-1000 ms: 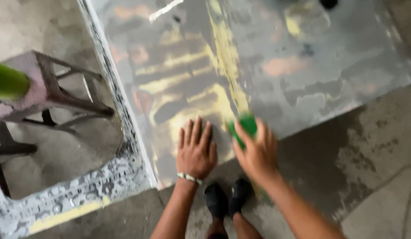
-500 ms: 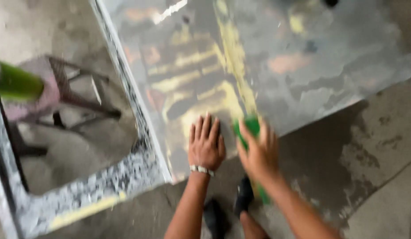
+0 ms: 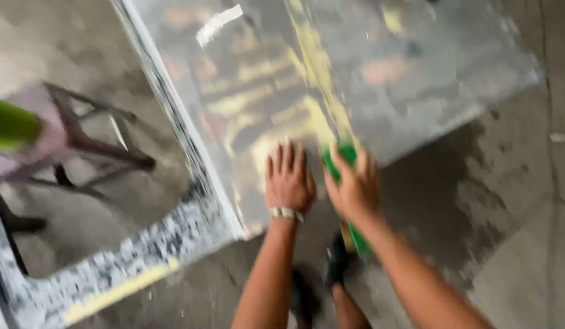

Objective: The person scrubs a large, flat metal surface with a green sponge, then wipes it with a blue cloth. They dip the sponge into a bucket of water and continue scrubbing different sections of the metal surface.

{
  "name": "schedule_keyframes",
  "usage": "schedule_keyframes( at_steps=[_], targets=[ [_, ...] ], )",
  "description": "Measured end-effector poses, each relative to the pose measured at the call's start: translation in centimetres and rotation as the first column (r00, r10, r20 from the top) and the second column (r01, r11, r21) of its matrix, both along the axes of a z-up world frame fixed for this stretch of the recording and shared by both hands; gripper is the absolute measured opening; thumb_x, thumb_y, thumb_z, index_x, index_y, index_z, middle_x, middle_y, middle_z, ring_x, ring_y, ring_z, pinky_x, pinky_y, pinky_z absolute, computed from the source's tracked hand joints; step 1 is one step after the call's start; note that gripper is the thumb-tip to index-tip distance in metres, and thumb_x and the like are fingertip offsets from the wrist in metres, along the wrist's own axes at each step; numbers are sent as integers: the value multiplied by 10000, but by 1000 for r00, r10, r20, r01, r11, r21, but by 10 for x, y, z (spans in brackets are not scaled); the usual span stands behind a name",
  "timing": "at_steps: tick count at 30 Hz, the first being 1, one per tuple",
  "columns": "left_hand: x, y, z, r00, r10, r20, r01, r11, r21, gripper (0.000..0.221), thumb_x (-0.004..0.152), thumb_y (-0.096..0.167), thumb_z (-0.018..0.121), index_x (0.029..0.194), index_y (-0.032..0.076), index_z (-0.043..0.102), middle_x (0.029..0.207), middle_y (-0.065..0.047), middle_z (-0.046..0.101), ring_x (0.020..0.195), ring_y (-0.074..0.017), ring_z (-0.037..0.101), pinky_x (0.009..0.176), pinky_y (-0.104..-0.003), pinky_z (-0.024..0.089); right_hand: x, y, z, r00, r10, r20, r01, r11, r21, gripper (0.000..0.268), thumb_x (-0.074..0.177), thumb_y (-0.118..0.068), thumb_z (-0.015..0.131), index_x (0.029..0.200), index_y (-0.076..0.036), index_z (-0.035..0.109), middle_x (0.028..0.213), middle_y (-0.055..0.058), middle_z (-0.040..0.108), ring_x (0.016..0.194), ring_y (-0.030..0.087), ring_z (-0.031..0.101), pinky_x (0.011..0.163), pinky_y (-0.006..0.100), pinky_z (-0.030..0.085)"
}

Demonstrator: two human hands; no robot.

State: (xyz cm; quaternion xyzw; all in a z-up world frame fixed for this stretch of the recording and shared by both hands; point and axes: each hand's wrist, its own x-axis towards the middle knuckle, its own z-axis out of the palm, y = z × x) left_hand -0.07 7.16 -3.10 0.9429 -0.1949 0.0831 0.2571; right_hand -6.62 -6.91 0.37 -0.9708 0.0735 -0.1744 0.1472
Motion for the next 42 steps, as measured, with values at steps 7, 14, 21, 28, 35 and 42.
schedule_keyframes(
  at_steps=[7, 14, 21, 28, 35, 42],
  targets=[
    [-11, 1, 6, 1000, 12, -7, -12, 1000, 9, 563, 961, 295, 519, 1489, 97, 517, 1623, -145, 395, 1526, -354, 304, 1264, -511, 165, -29, 12, 3, 999, -43, -20, 43, 999, 12, 647, 832, -289, 782, 1451, -214, 609, 1272, 275, 525, 1149, 462, 500, 968, 554, 422],
    [-8, 1, 11, 999, 22, -26, -22, 1000, -7, 571, 942, 291, 526, 1480, 100, 523, 1614, -139, 404, 1527, -343, 300, 1264, -511, 157, 10, 9, 21, 994, -90, -62, 94, 993, 68, 597, 761, -336, 817, 1302, -189, 614, 1213, 234, 550, 1146, 445, 516, 971, 561, 407],
    [-9, 0, 12, 999, 31, -5, -32, 999, -16, 530, 965, 258, 511, 1473, 107, 537, 1612, -139, 413, 1524, -341, 308, 1267, -511, 171, -5, 0, -2, 996, -63, -65, 68, 993, 94, 636, 778, -332, 826, 1351, -171, 602, 1267, 252, 545, 1148, 443, 526, 954, 546, 429],
    [-4, -3, 14, 999, 33, -37, -32, 999, 29, 531, 973, 256, 479, 1485, 117, 513, 1620, -130, 393, 1524, -335, 295, 1263, -503, 160, 27, -14, 0, 994, -42, -104, 47, 998, 44, 528, 874, -334, 786, 1361, -169, 666, 1312, 253, 546, 1179, 396, 528, 997, 502, 453],
    [3, -2, -1, 999, 20, -36, -20, 1000, 7, 567, 950, 247, 475, 1502, 119, 497, 1626, -132, 374, 1524, -337, 275, 1256, -507, 139, -9, 6, -6, 1000, -3, -10, 3, 1000, 13, 564, 858, -293, 747, 1402, -174, 652, 1319, 293, 534, 1199, 449, 517, 985, 536, 455],
    [-1, 2, 4, 998, 31, -59, -29, 999, 25, 523, 1002, 275, 465, 1504, 138, 505, 1635, -117, 385, 1542, -324, 294, 1281, -497, 149, 3, 16, 11, 997, -76, -10, 77, 995, 56, 537, 904, -299, 747, 1407, -148, 636, 1305, 289, 534, 1186, 471, 512, 994, 550, 443]
  ],
)
